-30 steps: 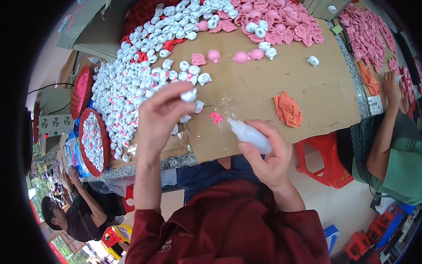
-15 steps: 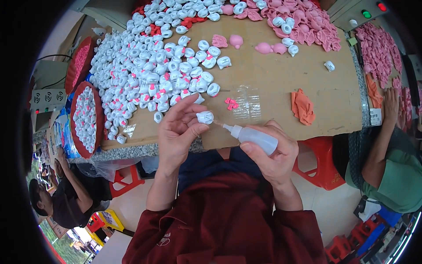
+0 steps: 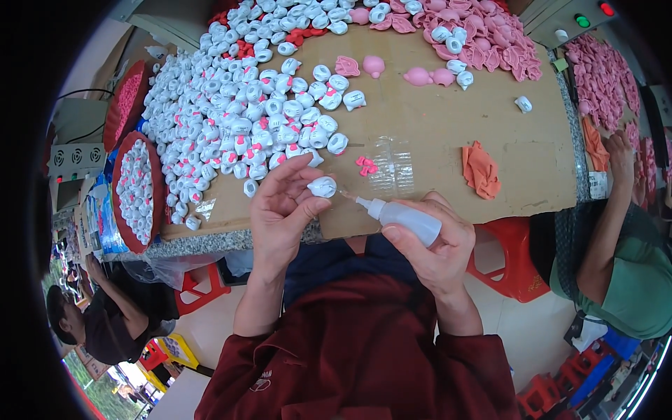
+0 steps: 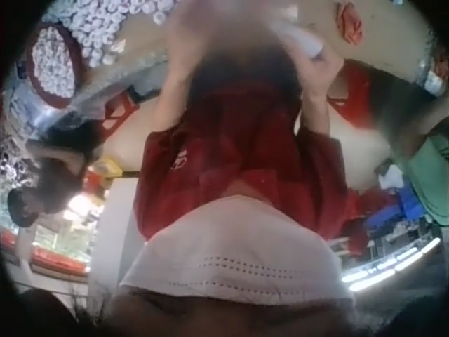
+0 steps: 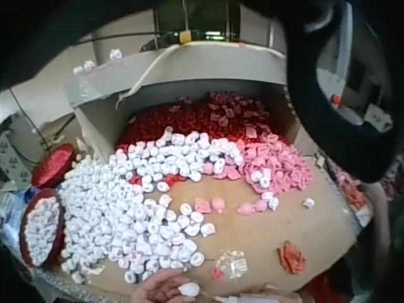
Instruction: Gluing small pink decorative pieces onto white toy components in a factory setting.
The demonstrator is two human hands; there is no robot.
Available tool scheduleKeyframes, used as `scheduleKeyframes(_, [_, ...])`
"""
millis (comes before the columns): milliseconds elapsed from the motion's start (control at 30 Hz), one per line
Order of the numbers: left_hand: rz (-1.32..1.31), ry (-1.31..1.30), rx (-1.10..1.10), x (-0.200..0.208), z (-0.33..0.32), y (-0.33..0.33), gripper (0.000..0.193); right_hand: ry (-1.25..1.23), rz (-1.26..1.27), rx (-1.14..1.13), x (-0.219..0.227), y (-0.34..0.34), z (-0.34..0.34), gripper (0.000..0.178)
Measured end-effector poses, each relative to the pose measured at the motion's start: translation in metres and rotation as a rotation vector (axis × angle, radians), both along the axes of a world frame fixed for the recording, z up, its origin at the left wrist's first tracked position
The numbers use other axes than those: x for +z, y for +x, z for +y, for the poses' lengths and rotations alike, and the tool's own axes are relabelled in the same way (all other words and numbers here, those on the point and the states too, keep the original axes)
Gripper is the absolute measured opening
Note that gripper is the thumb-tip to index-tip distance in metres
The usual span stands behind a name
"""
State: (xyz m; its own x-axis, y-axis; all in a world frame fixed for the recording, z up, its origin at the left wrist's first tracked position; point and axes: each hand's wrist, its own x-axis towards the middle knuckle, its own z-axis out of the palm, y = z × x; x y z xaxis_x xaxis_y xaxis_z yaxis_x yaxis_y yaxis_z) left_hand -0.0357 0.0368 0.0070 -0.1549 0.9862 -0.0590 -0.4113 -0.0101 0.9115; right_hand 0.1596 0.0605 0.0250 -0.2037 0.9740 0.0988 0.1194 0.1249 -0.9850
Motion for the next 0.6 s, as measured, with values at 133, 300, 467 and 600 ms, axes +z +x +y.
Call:
scheduleKeyframes(133, [0.003, -0.007, -0.012, 0.000, 0.001, 0.000, 0.046, -0.003, 0.006, -0.016, -0.001, 0.002, 0.001, 0.035])
scheduleKeyframes(300, [-0.019, -0.024, -0.037, -0.004, -0.008, -0.004, 0.039, -0.046, 0.079, -0.008, -0.004, 0.005, 0.005, 0.034])
scheduleKeyframes(467, [0.036, 0.010, -0.014, -0.008, -0.014, -0.002, 0.029, -0.018, 0.056, -0.087, -0.016, -0.006, 0.027, 0.033])
scheduleKeyframes(600, [-0.017, -0.022, -0.011, -0.013, -0.017, 0.000, 0.028, 0.096, -0.114, -0.110, -0.031, -0.009, 0.044, 0.030])
